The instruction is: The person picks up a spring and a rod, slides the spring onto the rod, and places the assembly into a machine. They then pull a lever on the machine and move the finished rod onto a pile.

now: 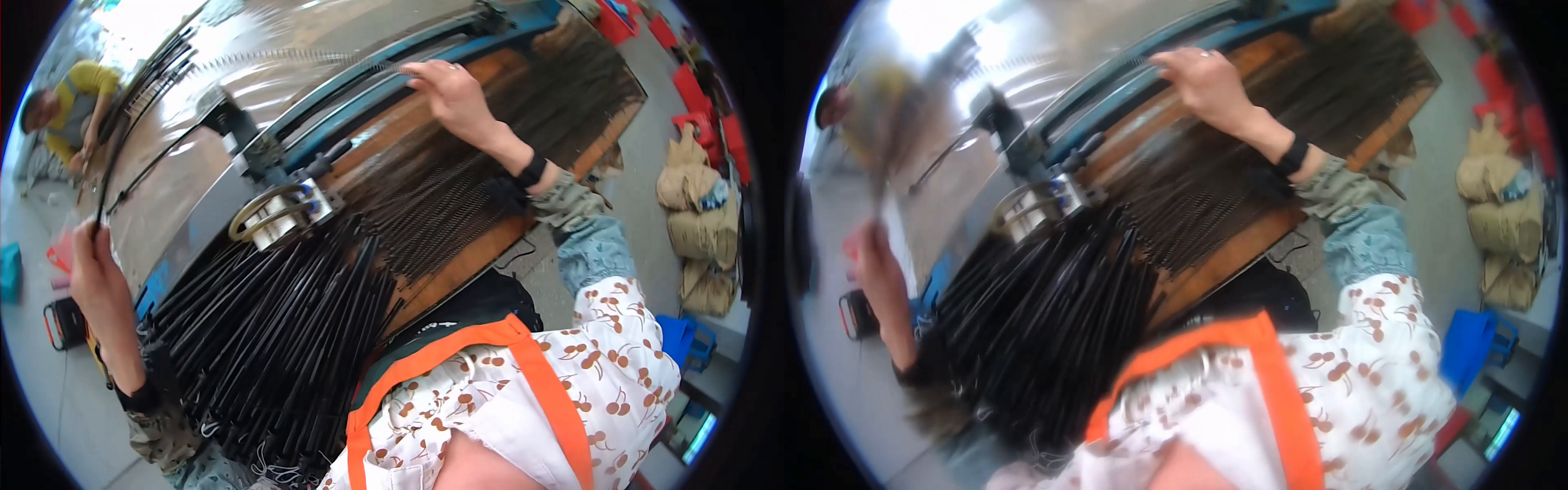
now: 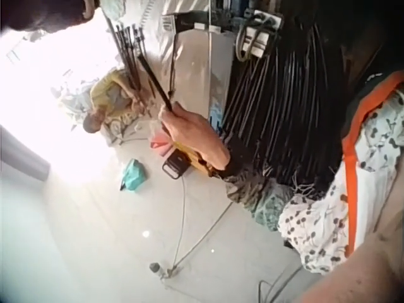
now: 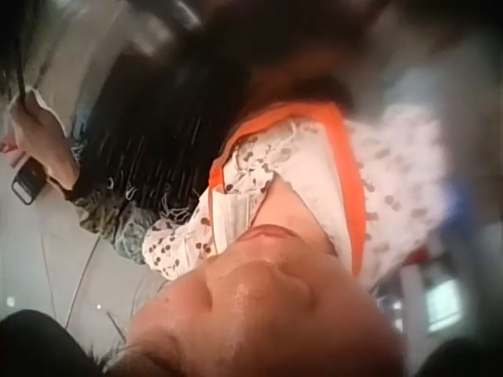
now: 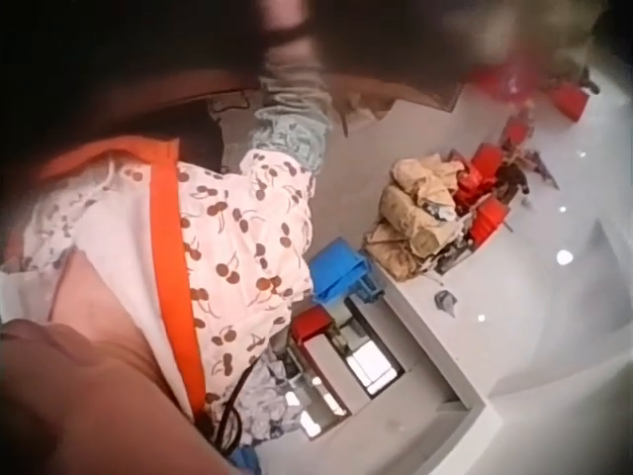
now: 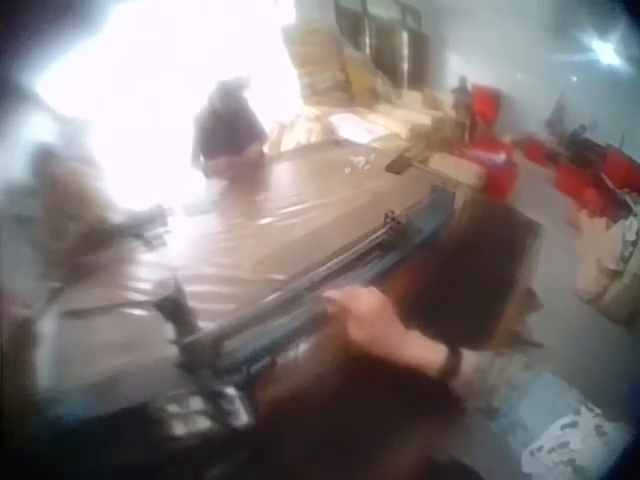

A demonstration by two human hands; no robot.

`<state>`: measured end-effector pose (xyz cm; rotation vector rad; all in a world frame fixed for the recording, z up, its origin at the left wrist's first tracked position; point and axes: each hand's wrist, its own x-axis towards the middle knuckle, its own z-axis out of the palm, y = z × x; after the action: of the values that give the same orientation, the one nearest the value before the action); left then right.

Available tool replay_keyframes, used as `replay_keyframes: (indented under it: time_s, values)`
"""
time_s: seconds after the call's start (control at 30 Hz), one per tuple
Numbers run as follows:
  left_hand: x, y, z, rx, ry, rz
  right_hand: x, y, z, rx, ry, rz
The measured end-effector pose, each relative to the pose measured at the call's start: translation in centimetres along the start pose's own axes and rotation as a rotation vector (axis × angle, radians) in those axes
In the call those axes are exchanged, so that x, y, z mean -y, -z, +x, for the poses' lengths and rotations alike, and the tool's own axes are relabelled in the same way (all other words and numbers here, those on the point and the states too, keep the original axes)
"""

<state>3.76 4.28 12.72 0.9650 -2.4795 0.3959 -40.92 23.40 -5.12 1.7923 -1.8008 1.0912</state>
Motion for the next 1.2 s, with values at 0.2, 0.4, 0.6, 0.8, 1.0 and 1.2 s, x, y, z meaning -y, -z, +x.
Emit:
replay_keyframes:
  time_s: [0.2, 0.4, 0.6, 0.8, 1.0, 1.2]
  values:
    - [1.2, 2.2, 0.4, -0.194, -0.023, -0.067, 7.2, -4.6, 7.5, 0.322, -0.226, 0.702]
    - [4.0, 4.7, -5.5, -0.138, 0.086, -0.08, 14.1, -11.0, 13.7, 0.336, 0.166, 0.864]
    - [5.5, 4.1, -9.5, -0.005, 0.141, -0.078, 15.6, -11.6, 15.0, 0.458, 0.128, 0.821]
    - [5.6, 2.1, -8.7, -0.007, 0.196, -0.161, 17.5, -13.5, 15.4, 0.693, 0.456, 0.405]
    - [6.8, 0.8, -8.9, 0.037, 0.226, -0.219, 3.5, -7.1, 10.7, 0.299, 0.436, -0.032]
    - [0.5, -7.9, -4.1, 0.117, -0.129, -0.258, -9.2, 3.5, 7.2, 0.264, 0.252, -0.393]
